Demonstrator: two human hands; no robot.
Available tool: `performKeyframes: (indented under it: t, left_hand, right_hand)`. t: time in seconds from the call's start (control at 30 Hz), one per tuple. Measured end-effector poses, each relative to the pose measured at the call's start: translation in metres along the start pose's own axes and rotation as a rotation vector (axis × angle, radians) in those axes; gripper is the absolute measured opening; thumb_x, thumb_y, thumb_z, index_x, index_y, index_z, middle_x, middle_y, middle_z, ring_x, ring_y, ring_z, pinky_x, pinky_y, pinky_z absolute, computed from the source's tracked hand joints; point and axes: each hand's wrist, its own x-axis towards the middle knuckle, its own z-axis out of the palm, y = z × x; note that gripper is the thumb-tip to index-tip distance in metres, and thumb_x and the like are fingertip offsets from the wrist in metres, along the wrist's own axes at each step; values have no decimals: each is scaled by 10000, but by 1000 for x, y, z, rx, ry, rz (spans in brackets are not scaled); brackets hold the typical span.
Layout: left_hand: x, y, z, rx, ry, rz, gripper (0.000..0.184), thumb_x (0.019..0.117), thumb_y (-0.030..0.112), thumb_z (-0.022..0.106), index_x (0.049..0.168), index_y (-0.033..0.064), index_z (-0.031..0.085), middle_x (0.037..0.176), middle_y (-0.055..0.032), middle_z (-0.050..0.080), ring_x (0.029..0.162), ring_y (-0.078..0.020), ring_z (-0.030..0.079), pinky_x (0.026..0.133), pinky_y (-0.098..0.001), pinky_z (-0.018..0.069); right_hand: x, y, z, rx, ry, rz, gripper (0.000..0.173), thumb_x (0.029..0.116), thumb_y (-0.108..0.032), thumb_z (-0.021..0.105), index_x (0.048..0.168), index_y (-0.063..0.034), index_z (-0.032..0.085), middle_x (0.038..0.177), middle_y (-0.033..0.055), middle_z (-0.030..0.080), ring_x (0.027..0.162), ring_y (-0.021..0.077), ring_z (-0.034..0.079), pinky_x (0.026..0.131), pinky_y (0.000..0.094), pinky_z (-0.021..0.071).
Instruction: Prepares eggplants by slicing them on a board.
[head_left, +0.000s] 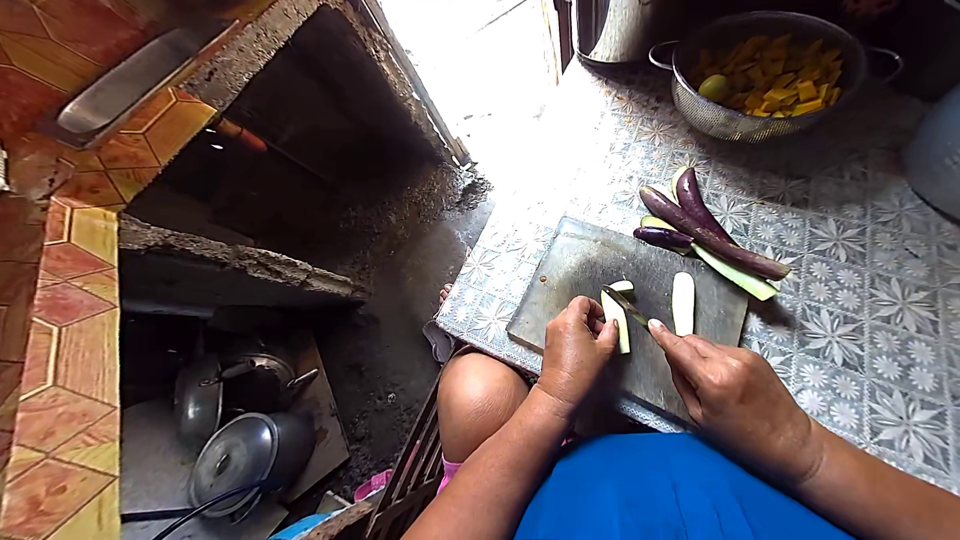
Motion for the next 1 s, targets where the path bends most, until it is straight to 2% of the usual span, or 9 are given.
performKeyframes:
  t: [0.13,0.47,0.77,0.9,1.0]
  left_hand:
    - [1,-2,1,-2,6,8,178,894,171,700,985,19,682,736,-2,667,641,-36,618,645,-201,521]
    - [0,-4,3,-9,29,46,166,889,155,693,972,12,684,745,-13,672,642,-42,623,642,-196,525]
    - [-1,-4,3,7,26,52,163,892,162,691,961,15,687,740,-20,669,641,-48,622,641,-201,524]
    - [-1,-3,3,24,18,48,166,899,178,694,949,20,684,747,-25,669,656,-63,631,654,-216,532]
    - [-2,-5,4,25,27,63,172,898,174,693,956,13,689,753,-28,676,660,-63,633,659,-218,532]
  right_hand:
    - [-5,3,4,-29,-40,-19,404,887,-36,507,1207,-14,752,623,74,601,470,216,567,407,333,425]
    - [-8,2,5,-27,-31,-23,412,898,-23,488,1216,-7,748,598,63,559,449,199,520,394,318,384]
    - [-4,2,4,-21,-75,-34,404,891,-18,493,1204,11,747,603,71,575,452,207,536,393,325,396]
    - [1,-5,19,-86,-90,-25,360,915,-7,512,1192,30,740,624,109,602,460,248,572,397,354,434]
    - [4,-8,27,-109,-85,-20,356,913,-17,525,1194,38,736,635,113,611,461,251,575,397,352,428]
